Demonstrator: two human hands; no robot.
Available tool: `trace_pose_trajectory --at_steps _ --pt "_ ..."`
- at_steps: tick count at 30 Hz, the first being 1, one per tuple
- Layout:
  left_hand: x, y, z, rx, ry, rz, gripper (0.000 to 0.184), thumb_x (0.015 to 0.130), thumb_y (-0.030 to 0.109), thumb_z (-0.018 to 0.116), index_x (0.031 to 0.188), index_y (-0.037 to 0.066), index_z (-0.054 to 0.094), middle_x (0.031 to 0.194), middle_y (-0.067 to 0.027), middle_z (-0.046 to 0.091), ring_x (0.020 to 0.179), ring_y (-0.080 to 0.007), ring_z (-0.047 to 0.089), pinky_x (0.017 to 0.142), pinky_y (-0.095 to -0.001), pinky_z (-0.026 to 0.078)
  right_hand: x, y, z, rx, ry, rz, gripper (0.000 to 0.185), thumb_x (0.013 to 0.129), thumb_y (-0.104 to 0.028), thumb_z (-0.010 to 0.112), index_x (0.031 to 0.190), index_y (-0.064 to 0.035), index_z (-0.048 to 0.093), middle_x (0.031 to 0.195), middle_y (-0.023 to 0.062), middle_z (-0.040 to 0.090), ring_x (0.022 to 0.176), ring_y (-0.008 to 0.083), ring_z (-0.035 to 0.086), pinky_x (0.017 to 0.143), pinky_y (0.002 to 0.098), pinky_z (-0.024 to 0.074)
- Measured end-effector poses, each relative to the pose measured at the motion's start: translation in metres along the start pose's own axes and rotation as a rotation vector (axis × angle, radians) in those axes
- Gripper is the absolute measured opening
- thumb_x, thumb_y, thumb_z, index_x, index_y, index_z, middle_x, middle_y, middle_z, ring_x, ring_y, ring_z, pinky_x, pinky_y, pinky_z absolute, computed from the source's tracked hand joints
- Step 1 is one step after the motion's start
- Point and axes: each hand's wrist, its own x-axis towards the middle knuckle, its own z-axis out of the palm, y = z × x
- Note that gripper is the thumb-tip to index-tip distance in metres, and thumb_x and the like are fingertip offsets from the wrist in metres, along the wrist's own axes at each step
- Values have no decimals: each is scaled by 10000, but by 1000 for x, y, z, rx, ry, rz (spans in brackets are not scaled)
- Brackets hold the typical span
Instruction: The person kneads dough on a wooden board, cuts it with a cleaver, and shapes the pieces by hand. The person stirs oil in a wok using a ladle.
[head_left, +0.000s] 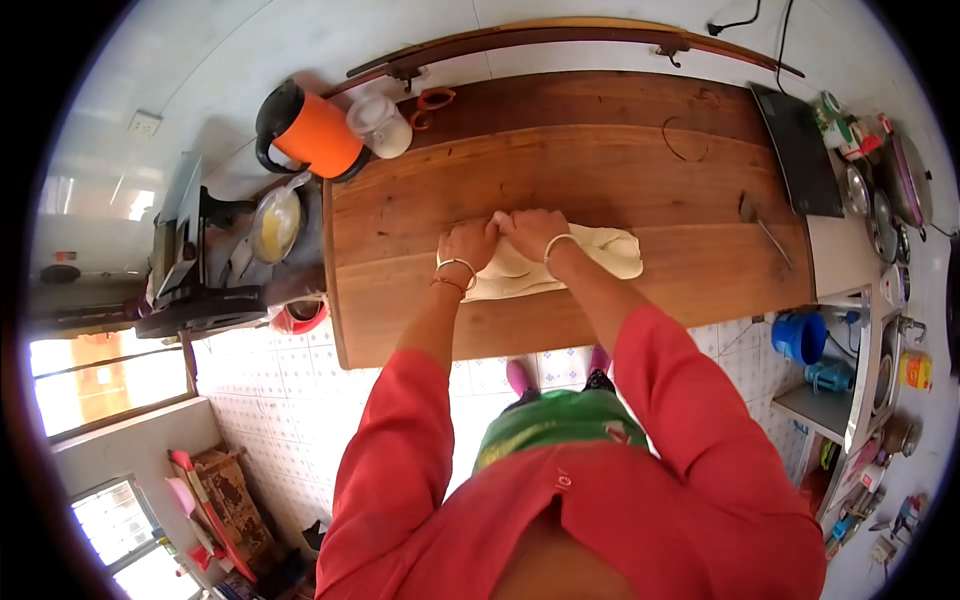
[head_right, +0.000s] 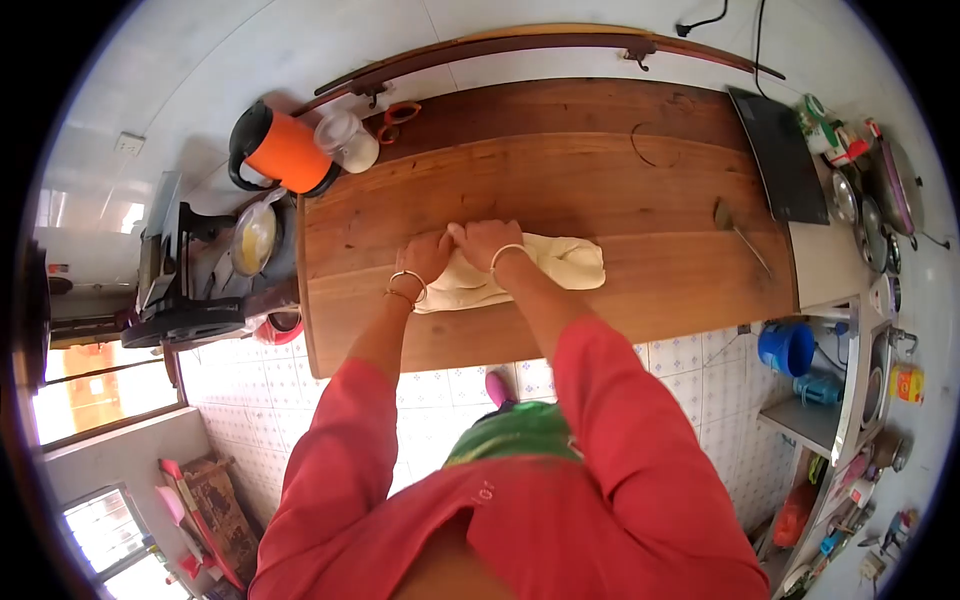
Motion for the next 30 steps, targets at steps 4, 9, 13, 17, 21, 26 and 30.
trace_pose_trajectory --at_steps 4,9,13,17,21,26,30 --pt "-52 52 13 148 119 68 403 969 354 411 991 63 689 935 -162 694 950 -341 634 930 -496 412 -51 13 14 22 150 46 367 1000 -270 366 856 -122 669 881 112 710 940 314 661 820 514 459" --pt "-103 49 66 -5 582 306 256 920 234 491 1005 71 670 976 -92 675 995 -282 595 967 -464 374 -95 25 79 70 711 -151 187 912 -206 511 841 -111 655 855 68 668 899 254 600 968 455 372" --pt "-107 28 93 57 620 428 324 884 241 491 1110 70 650 1137 -80 626 1112 -262 545 1010 -483 325 -96 32 93 82 766 -211 171 883 -191 541 951 -83 655 992 64 651 977 251 587 972 449 374" --pt "-78 15 100 97 531 468 401 866 275 487 1183 72 625 1233 -89 584 1188 -265 497 1039 -516 289 -72 44 96 46 759 -221 248 845 -207 586 1047 -72 640 1073 72 618 1030 259 564 972 450 384" --pt "-39 21 80 44 459 445 389 836 257 551 1168 68 622 1200 -95 592 1162 -280 512 1022 -504 340 -35 55 83 85 727 -207 245 847 -203 573 1041 -79 659 1032 66 640 1002 252 582 978 447 369" --pt "-3 23 72 -12 463 427 324 831 212 563 1103 60 650 1140 -109 612 1107 -292 540 1011 -498 366 -5 60 67 104 644 -156 158 885 -182 529 934 -96 653 926 62 648 914 253 584 982 459 355" --pt "18 25 68 -45 472 404 260 851 207 552 1019 57 682 1069 -109 649 1062 -290 571 1001 -492 379 14 64 66 114 655 -131 175 892 -221 521 859 -112 654 832 44 652 881 238 578 977 464 354"
